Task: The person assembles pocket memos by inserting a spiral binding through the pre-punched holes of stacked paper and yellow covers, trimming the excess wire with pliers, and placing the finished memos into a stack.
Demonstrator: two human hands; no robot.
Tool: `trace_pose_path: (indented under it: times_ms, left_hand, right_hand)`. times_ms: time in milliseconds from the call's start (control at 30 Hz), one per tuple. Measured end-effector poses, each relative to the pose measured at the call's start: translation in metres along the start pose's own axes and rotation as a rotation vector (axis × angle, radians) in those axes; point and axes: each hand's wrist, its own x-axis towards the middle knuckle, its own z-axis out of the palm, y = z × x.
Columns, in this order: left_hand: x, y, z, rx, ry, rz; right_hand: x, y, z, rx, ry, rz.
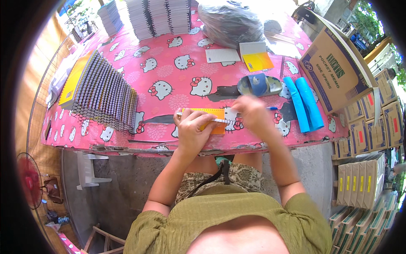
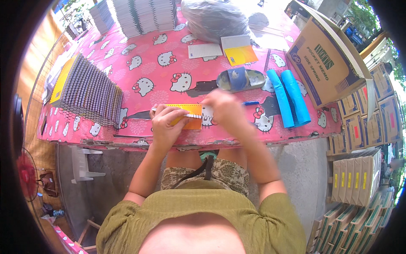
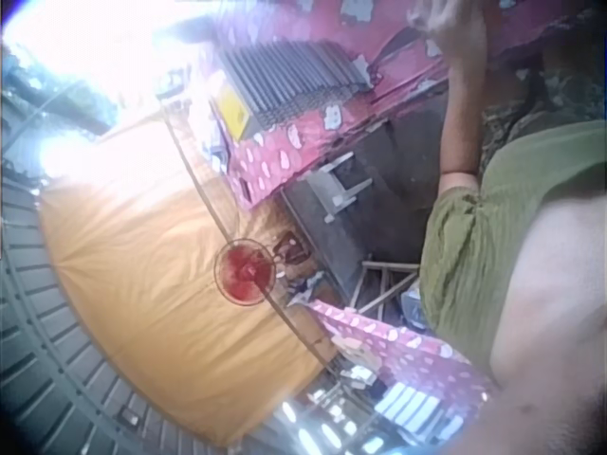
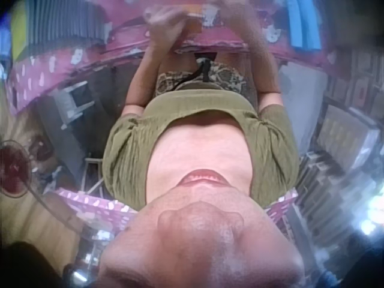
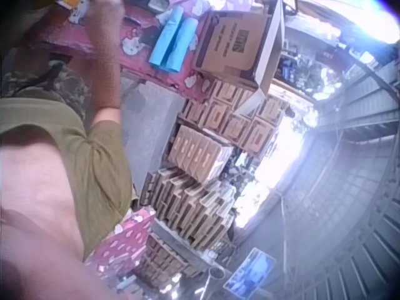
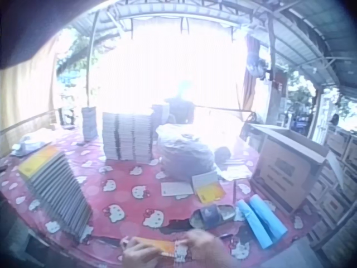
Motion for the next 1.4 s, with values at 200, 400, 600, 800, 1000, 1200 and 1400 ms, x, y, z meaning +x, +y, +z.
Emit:
trace_pose_path:
  times_ms: [200,400,600,800,1000,1200,1400]
  left_hand:
    - [0.003,0.003,-0.004,-0.101,-0.025,-0.049]
    - [0.001,-0.006,-0.003,-0.109,-0.015,-0.045]
    - [0.008,-0.006,-0.004,-0.157,-0.043,-0.089]
    - [0.011,-0.005,-0.008,-0.193,-0.078,-0.158]
    - [0.009,-0.018,-0.014,-0.17,0.023,-0.092]
    - [0.002,-0.035,-0.023,-0.367,0.044,-0.324]
    - [-0.015,-0.052,-0.015,-0.954,0.168,-0.49]
  right_hand:
    - [0.016,0.135,-0.065,-0.475,-0.106,0.097]
    - [0.022,0.096,-0.045,-0.08,0.033,0.221]
    - [0.017,0.045,-0.016,0.122,-0.258,0.07]
    - [0.026,0.029,-0.014,0.235,-0.251,0.007]
    - [0.031,0.032,0.003,0.511,-0.168,-0.057]
    - [0.041,0.02,0.007,0.791,-0.293,0.033]
    - [0.059,0.013,0.022,0.563,-0.337,0.091]
